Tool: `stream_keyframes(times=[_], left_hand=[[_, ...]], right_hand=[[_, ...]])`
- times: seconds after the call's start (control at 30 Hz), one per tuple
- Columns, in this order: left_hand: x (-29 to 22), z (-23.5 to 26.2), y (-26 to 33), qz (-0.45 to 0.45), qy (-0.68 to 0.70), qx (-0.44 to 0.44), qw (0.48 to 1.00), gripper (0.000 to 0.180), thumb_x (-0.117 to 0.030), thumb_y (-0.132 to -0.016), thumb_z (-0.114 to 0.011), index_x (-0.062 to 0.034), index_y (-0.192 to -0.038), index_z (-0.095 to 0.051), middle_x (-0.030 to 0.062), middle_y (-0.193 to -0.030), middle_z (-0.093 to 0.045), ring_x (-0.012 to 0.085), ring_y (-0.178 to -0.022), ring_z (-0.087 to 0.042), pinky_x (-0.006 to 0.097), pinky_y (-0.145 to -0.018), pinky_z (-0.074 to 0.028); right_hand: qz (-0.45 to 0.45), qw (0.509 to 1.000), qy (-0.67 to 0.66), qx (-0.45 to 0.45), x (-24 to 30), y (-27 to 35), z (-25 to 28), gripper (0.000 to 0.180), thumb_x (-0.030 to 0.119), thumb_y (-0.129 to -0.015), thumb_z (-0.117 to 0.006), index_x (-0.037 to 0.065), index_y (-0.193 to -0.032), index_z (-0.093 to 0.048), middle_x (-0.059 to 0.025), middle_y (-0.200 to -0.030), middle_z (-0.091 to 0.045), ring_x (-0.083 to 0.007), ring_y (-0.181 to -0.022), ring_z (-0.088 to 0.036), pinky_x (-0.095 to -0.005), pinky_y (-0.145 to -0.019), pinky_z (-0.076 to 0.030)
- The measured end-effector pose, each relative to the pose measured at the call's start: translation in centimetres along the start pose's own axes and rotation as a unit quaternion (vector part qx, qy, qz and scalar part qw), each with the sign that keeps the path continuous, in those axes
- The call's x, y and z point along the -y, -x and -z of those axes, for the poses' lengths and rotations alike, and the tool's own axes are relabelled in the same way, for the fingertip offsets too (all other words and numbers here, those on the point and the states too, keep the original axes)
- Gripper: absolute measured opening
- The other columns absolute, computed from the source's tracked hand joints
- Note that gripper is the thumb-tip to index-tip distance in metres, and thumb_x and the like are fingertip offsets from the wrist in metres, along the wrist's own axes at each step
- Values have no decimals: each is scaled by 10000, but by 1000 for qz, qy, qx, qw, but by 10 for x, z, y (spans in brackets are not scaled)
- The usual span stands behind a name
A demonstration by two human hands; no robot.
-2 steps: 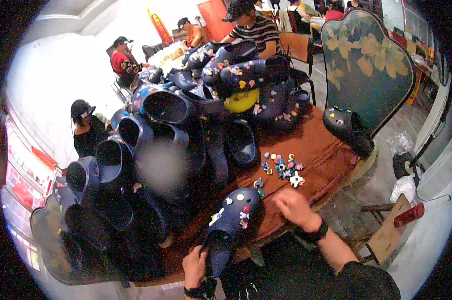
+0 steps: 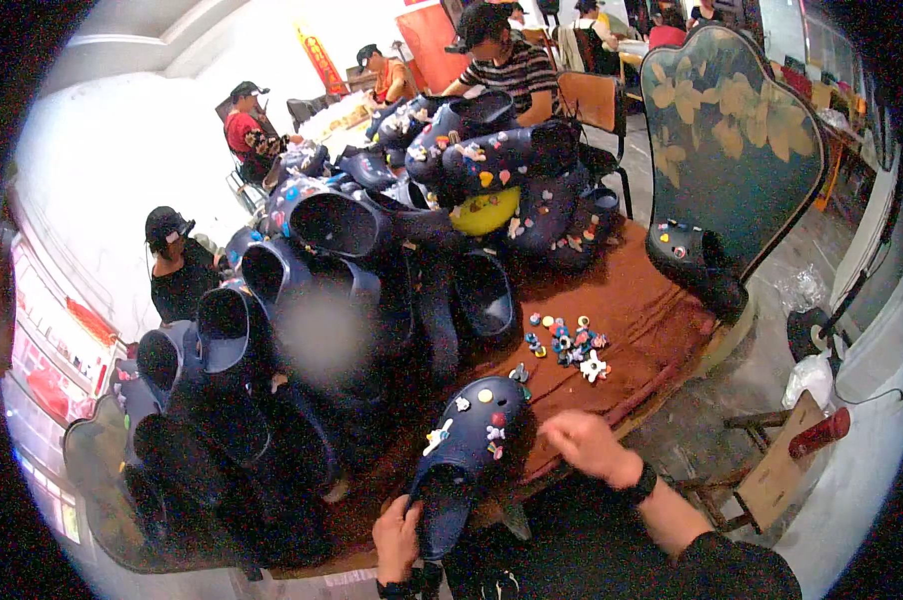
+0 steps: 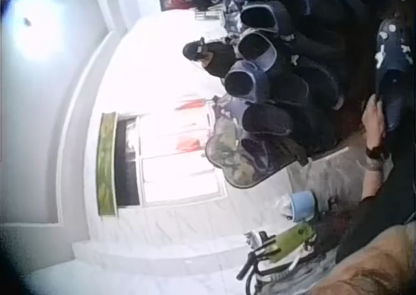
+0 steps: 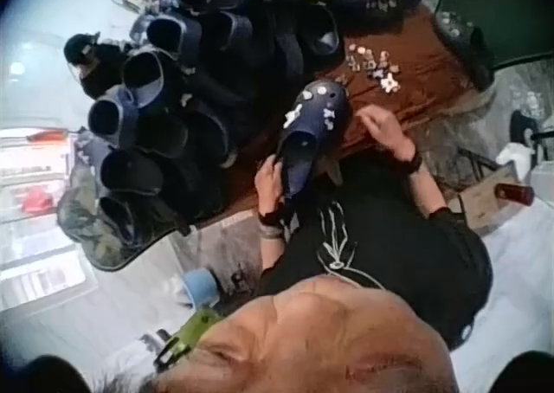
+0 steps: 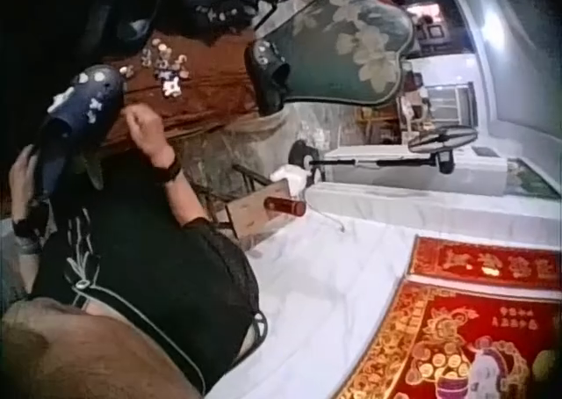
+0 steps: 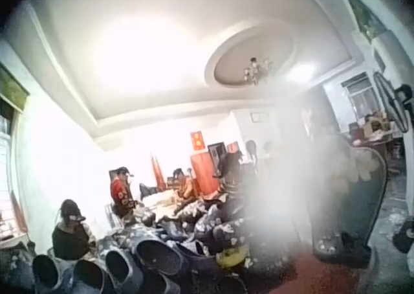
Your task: Attaching decorative charms to the holes of clogs/shoes.
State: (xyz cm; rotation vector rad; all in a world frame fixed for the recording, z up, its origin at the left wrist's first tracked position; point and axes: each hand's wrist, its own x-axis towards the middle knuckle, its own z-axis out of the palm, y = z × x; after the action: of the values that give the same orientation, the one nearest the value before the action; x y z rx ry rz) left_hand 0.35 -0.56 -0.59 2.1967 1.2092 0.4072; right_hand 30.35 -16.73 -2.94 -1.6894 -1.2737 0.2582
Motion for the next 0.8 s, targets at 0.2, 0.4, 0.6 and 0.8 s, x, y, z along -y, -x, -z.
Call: stream_keyframes(times=[0.2,0.4,0.6,0.8], left_hand=[[-73,-43,-5,-133,126,-58,981,437,-212,-966,-565,21,-1331,-508,248,-1190,-578,424,-1087,-575,455,-902,-470],[-97,-29,-7,-246,205,25,947,580,-170,-929,-655,-21,-1438,-419,208,-1221,-554,382,-1109,-567,415,-929,-476],[-27,-39,-25,-208,92,-81,970,480,-199,-911,-686,-10,-1326,-535,161,-1109,-605,325,-1017,-593,405,-857,-494],[19,-61,-21,-145,72,-127,979,365,-178,-947,-643,-3,-1263,-595,196,-1141,-621,349,-1063,-574,423,-930,-458]], right_hand=[[1,979,-2,203,56,18,-5,817,393,-973,-567,-5,-1530,-121,-249,-1424,-449,-370,-1229,-540,-402,-1051,-426],[-128,962,-240,22,61,-12,20,537,150,-985,-518,-5,-1463,-328,-134,-1363,-528,-251,-1213,-533,-385,-1083,-405],[2,992,-115,-48,48,-130,121,453,80,-960,-496,-6,-1402,-457,-100,-1251,-626,-207,-1134,-578,-353,-1026,-444],[56,995,61,-61,84,-327,111,510,432,-927,-609,7,-1208,-636,-180,-1059,-694,-204,-909,-668,-347,-834,-533]])
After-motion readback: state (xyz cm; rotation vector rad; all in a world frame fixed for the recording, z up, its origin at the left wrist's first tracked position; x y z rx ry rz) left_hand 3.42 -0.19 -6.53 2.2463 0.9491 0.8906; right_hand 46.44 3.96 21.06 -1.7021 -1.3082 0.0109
